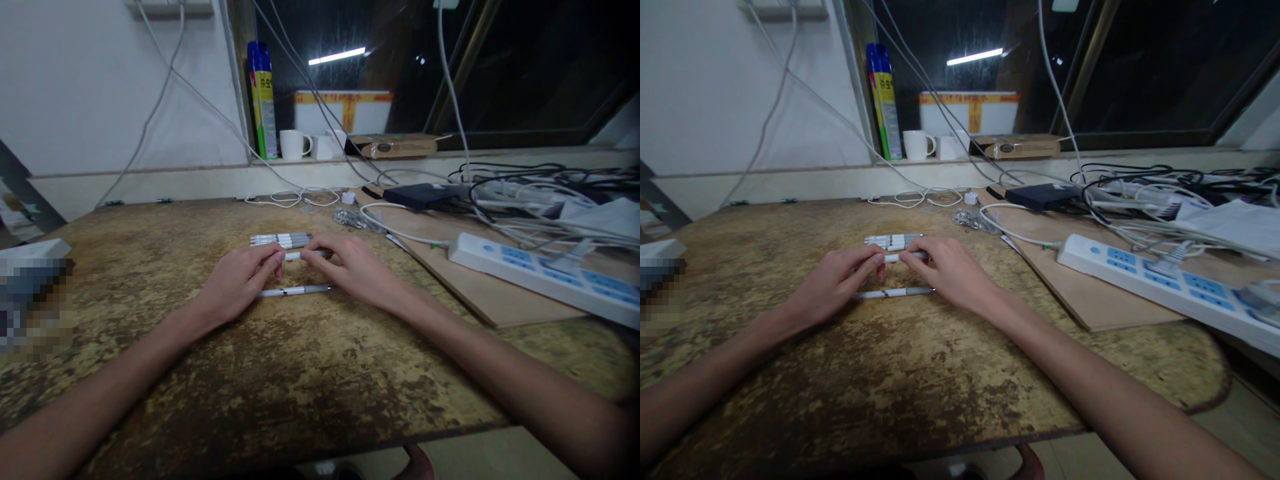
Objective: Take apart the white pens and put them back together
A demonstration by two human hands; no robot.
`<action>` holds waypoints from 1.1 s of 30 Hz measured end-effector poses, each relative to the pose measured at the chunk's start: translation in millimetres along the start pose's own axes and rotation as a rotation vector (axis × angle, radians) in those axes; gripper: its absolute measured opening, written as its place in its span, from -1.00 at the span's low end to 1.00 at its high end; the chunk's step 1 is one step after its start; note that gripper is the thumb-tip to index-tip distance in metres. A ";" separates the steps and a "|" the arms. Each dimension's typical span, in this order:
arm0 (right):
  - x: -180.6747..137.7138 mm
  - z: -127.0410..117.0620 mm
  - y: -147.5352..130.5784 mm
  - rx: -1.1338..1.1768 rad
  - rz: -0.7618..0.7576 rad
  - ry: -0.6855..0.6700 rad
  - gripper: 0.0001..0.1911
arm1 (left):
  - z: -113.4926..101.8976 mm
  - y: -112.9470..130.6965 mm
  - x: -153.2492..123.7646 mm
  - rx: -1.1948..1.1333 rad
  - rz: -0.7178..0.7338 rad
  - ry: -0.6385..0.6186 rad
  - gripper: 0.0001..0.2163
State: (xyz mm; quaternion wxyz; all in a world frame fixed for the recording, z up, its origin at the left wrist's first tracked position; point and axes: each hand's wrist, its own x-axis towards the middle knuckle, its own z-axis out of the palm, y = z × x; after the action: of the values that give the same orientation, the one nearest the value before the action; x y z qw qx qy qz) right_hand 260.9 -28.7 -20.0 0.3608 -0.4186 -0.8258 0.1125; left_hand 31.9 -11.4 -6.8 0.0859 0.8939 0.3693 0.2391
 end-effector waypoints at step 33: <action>0.0 0.0 -5.9 0.185 -0.013 -0.006 -0.84 | 1.1 2.7 -1.9 0.013 -0.070 -0.026 -0.62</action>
State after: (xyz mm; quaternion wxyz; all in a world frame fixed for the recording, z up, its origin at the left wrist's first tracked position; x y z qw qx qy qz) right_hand 257.3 -32.5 -17.1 0.3960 -0.3780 -0.8156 0.1874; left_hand 32.9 -14.6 -7.5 0.0933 0.8840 0.4006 0.2222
